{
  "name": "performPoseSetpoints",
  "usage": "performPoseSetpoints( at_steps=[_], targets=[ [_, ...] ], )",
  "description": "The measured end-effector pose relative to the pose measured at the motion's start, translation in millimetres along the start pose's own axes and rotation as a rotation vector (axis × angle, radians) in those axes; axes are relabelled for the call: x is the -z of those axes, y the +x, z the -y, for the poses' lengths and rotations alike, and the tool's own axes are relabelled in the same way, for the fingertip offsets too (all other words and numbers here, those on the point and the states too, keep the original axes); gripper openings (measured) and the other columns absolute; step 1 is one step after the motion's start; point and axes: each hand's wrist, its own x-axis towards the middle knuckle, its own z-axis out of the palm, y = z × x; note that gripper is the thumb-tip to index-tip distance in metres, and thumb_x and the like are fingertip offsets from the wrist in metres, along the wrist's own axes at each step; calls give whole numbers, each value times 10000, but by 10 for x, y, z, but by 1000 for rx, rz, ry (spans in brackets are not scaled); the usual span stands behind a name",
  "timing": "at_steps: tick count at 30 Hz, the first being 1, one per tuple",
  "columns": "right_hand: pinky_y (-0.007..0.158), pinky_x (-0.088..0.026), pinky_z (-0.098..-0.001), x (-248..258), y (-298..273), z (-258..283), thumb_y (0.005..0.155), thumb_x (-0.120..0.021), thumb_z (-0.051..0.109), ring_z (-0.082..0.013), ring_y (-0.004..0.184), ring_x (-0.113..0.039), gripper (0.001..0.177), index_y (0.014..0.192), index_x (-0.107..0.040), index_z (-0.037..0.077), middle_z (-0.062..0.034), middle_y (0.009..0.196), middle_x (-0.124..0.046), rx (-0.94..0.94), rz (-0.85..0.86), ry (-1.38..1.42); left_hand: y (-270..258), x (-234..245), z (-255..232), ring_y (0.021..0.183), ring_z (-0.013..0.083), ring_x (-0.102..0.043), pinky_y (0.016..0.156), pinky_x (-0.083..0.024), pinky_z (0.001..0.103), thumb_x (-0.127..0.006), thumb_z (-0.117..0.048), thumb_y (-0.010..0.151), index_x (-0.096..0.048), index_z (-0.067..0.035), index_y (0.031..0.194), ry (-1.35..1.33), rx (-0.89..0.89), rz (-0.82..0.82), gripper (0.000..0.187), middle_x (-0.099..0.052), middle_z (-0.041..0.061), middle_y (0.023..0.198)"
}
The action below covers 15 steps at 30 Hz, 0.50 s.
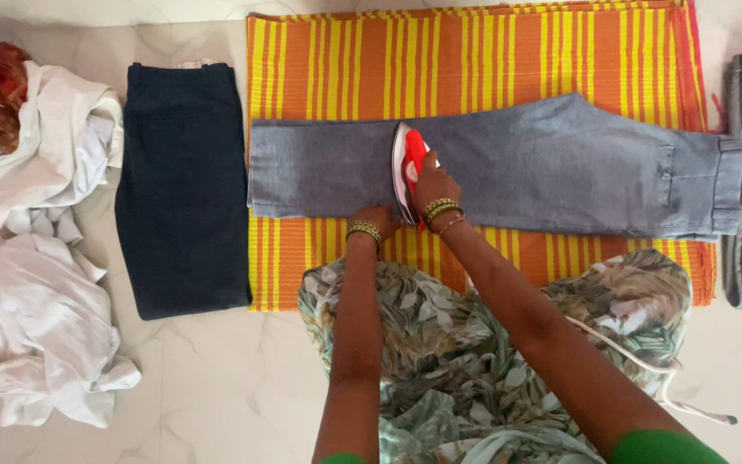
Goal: The person irons a pair of grey trousers on a striped mat, then switches to a pair of black trousers and irons them as well. The iron is used with consistent back-and-forth strokes across the fabric.
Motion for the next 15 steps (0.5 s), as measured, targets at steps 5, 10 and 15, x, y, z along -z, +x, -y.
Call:
performPoseSetpoints(
  at_steps=[5,10,15],
  targets=[
    [814,-591,-509,-72,-89,64,883,-700,270,-423,988,-718,830,1536,-242,42,-260,1133,-674,0,60,-20,-26,122,-61,1360,339,-530,1120,-448,499,-597,-534,921,-613,-299,1392,-21,1,-2,527,-547,107,1484],
    [843,-594,-509,5,175,221,913,-710,265,-415,1030,-723,865,1592,-229,26,-257,1182,-686,54,-9,-14,225,-130,65,1442,342,-445,1154,-411,511,-578,-548,950,-528,-275,1476,-3,48,34,595,-412,66,1608],
    [851,-548,-543,469,-81,316,749,-862,406,-442,1078,-651,1186,1595,-79,127,-250,1274,-595,79,116,86,217,-81,77,1522,332,-274,1179,-342,519,-610,-518,926,-401,-255,1545,-56,177,-6,704,-160,33,1700]
  ],
)
